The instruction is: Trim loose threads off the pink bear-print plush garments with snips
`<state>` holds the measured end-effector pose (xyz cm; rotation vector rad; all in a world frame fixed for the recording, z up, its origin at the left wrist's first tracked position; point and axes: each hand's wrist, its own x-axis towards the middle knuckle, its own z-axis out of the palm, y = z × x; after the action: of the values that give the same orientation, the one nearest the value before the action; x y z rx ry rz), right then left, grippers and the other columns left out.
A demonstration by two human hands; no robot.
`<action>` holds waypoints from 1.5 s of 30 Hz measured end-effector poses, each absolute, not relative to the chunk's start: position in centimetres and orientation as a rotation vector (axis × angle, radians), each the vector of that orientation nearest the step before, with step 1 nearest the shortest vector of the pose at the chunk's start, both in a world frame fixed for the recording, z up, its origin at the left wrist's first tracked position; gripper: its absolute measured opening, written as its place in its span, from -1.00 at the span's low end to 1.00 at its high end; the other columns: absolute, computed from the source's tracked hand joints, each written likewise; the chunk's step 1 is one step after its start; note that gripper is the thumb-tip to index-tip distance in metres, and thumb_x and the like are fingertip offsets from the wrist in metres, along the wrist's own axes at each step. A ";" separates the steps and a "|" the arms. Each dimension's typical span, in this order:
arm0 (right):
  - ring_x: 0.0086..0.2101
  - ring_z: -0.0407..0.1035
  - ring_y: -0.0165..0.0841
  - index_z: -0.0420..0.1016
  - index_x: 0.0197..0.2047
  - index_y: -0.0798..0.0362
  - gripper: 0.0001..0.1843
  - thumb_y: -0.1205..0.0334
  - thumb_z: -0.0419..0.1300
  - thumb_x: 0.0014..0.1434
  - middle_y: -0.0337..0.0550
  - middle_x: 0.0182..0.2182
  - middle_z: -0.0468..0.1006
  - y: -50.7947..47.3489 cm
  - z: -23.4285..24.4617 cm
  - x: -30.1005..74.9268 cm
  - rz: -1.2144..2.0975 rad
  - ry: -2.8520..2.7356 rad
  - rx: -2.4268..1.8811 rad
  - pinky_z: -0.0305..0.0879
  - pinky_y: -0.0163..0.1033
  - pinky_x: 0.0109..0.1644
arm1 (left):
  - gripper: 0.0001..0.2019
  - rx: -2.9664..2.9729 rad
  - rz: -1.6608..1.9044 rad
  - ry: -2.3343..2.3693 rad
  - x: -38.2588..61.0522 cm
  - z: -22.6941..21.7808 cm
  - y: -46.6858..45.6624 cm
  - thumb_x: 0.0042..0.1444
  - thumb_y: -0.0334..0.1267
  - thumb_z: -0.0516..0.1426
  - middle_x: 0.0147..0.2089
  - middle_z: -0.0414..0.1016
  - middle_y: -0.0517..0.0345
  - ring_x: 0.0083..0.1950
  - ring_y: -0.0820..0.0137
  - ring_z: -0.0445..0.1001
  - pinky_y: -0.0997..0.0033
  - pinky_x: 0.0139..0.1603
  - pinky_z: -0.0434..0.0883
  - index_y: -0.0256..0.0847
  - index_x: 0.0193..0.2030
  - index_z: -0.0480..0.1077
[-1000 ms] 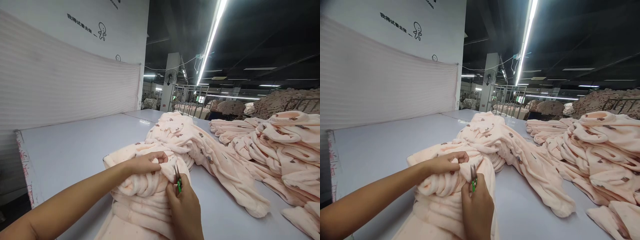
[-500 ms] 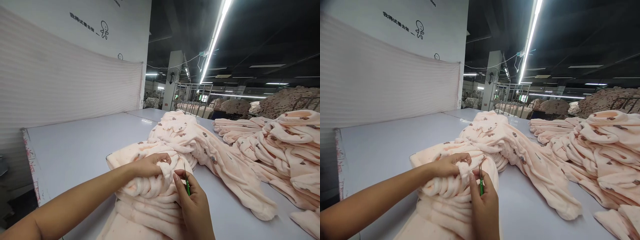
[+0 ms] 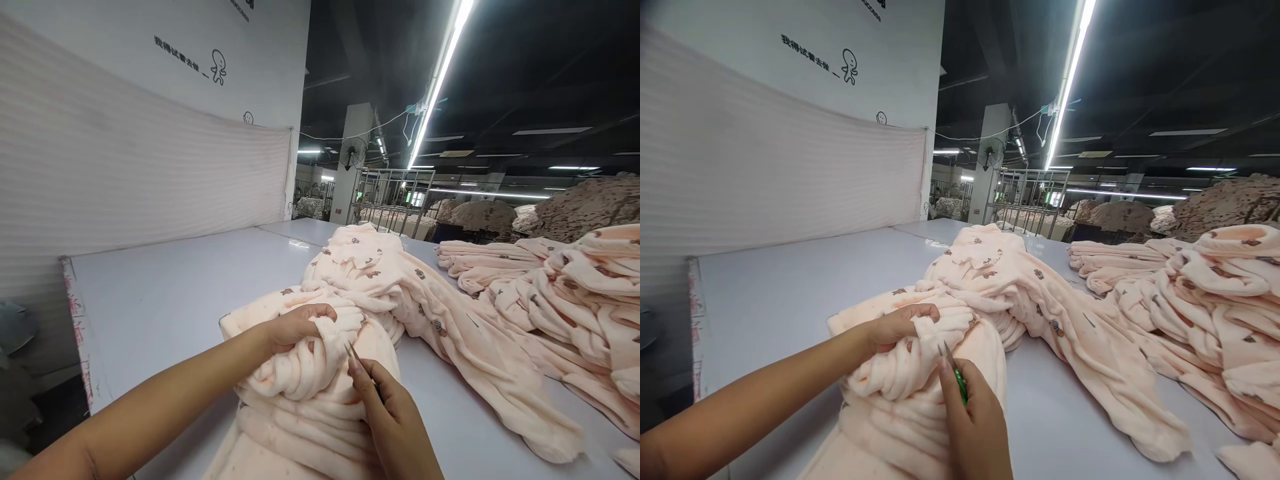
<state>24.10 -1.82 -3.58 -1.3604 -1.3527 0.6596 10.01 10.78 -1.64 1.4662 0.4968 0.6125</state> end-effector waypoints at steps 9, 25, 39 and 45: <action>-0.46 0.14 -0.36 0.30 -0.48 -0.04 -0.56 -0.22 -0.08 0.12 -0.32 -0.56 0.27 -1.6 -4.1 23.6 0.553 -1.416 -1.537 -0.01 -0.33 -0.40 | -0.67 1.430 0.622 0.487 10.2 -1.4 10.1 -0.25 -0.27 0.21 -0.53 0.16 0.36 -0.67 0.68 0.06 0.67 -0.70 0.03 -0.22 -0.35 0.15; -0.46 0.24 -0.29 0.22 -0.34 -0.06 -0.73 -0.09 -0.01 0.10 -0.26 -0.51 0.37 -1.4 -5.0 22.1 0.449 -1.237 -1.538 0.07 -0.25 -0.38 | -0.70 2.035 0.713 0.558 11.2 2.9 7.4 -0.16 -0.54 -0.03 -0.27 0.41 0.22 -0.20 0.43 0.33 0.50 -0.14 0.24 -0.25 -0.28 0.38; -0.54 0.08 -0.45 0.19 -0.41 0.00 -0.77 0.02 0.08 0.07 -0.37 -0.57 0.16 -0.3 -5.0 24.9 0.623 -1.149 -1.318 0.05 -0.37 -0.49 | -0.56 1.900 0.286 0.579 10.8 2.2 10.8 -0.07 0.05 0.17 -0.69 0.04 0.35 -0.64 0.62 -0.03 0.54 -0.64 -0.07 -0.30 -0.64 0.22; -0.49 0.16 -0.41 0.30 -0.44 -0.02 -0.66 -0.13 0.05 0.08 -0.33 -0.56 0.29 -1.6 -3.7 24.7 0.538 -1.351 -1.440 0.08 -0.35 -0.43 | -0.51 1.745 0.377 0.563 10.9 1.1 10.9 -0.15 0.09 0.21 -0.72 0.04 0.36 -0.67 0.62 -0.04 0.49 -0.65 -0.11 -0.27 -0.69 0.13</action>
<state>24.73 -1.61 -3.68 -1.4396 -1.3507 0.5382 10.86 10.86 1.07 1.7453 0.5632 0.3766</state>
